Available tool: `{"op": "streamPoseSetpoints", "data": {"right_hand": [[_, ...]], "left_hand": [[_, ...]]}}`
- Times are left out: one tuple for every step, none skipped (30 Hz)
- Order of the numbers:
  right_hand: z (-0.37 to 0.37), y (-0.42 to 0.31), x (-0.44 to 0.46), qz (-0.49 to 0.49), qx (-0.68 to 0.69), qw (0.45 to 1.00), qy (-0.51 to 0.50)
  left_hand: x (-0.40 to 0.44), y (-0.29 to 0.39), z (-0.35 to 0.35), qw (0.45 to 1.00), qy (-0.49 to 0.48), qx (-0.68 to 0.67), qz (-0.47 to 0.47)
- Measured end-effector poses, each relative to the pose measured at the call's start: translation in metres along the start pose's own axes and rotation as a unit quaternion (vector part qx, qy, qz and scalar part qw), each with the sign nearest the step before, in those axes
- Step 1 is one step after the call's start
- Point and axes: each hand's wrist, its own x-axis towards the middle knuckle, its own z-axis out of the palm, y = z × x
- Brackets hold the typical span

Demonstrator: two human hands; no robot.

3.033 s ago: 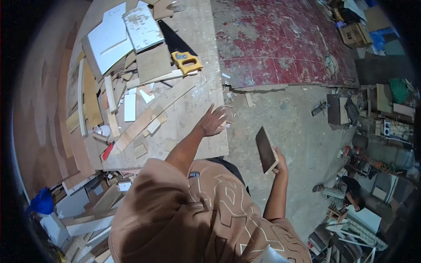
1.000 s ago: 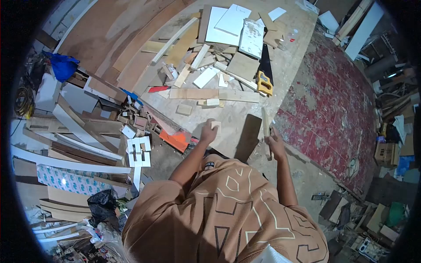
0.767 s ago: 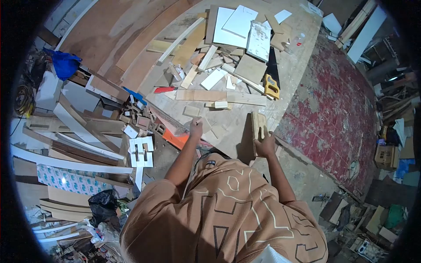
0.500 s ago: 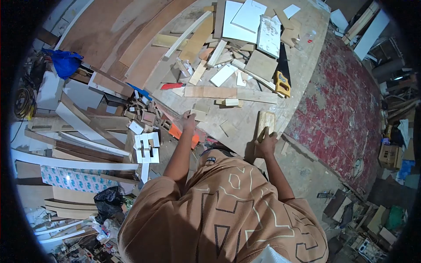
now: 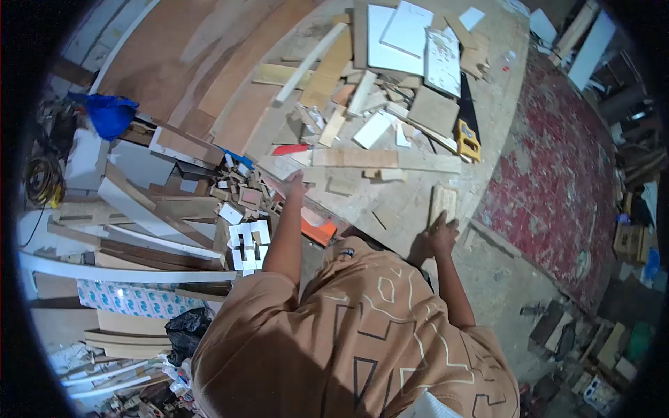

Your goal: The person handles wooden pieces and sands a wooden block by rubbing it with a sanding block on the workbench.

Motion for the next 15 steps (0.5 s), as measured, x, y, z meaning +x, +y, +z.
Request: {"op": "streamPoseSetpoints", "data": {"right_hand": [[-0.008, -0.008, -0.006, 0.017, 0.003, 1.000, 0.004], [-0.014, -0.012, -0.011, 0.018, 0.007, 1.000, -0.002], [-0.018, -0.014, -0.011, 0.022, 0.010, 1.000, -0.007], [-0.019, -0.013, -0.010, 0.022, 0.008, 1.000, -0.005], [-0.020, -0.012, -0.009, 0.015, -0.002, 1.000, -0.008], [-0.020, -0.014, -0.010, 0.008, -0.012, 1.000, -0.013], [-0.018, -0.014, -0.011, 0.008, -0.011, 1.000, -0.015], [-0.017, -0.013, -0.011, 0.004, -0.013, 1.000, -0.014], [-0.017, -0.012, -0.010, 0.000, -0.016, 1.000, -0.010], [-0.016, -0.011, -0.010, 0.002, -0.017, 1.000, -0.010], [-0.015, -0.010, -0.010, -0.001, -0.022, 1.000, -0.006], [-0.015, -0.011, -0.011, -0.004, -0.027, 1.000, -0.002], [-0.015, -0.012, -0.011, -0.004, -0.027, 1.000, -0.003], [-0.015, -0.012, -0.011, -0.001, -0.028, 1.000, -0.004], [-0.015, -0.014, -0.012, 0.003, -0.029, 1.000, -0.005]], "left_hand": [[0.011, 0.000, -0.005, 1.000, 0.002, -0.003, 0.005], [0.020, -0.001, -0.012, 0.999, -0.036, 0.008, 0.006], [0.017, 0.005, -0.010, 0.999, -0.035, 0.004, 0.007], [0.009, 0.012, -0.006, 0.999, -0.034, 0.019, 0.005], [0.001, 0.019, -0.002, 0.999, -0.033, 0.035, 0.002], [0.010, 0.016, -0.007, 0.999, -0.033, 0.036, 0.002], [0.023, 0.011, -0.015, 0.976, -0.060, 0.208, 0.041], [0.033, 0.005, -0.024, 0.921, -0.086, 0.373, 0.077], [0.032, 0.004, -0.027, 0.921, -0.088, 0.373, 0.075], [0.029, 0.002, -0.029, 0.857, -0.073, 0.479, 0.175], [0.026, 0.000, -0.031, 0.772, -0.057, 0.572, 0.270], [0.020, 0.001, -0.030, 0.772, -0.058, 0.573, 0.270], [0.014, 0.002, -0.028, 0.751, -0.069, 0.599, 0.269], [0.009, 0.004, -0.027, 0.729, -0.079, 0.625, 0.267], [0.001, 0.009, -0.022, 0.728, -0.080, 0.626, 0.266]]}}
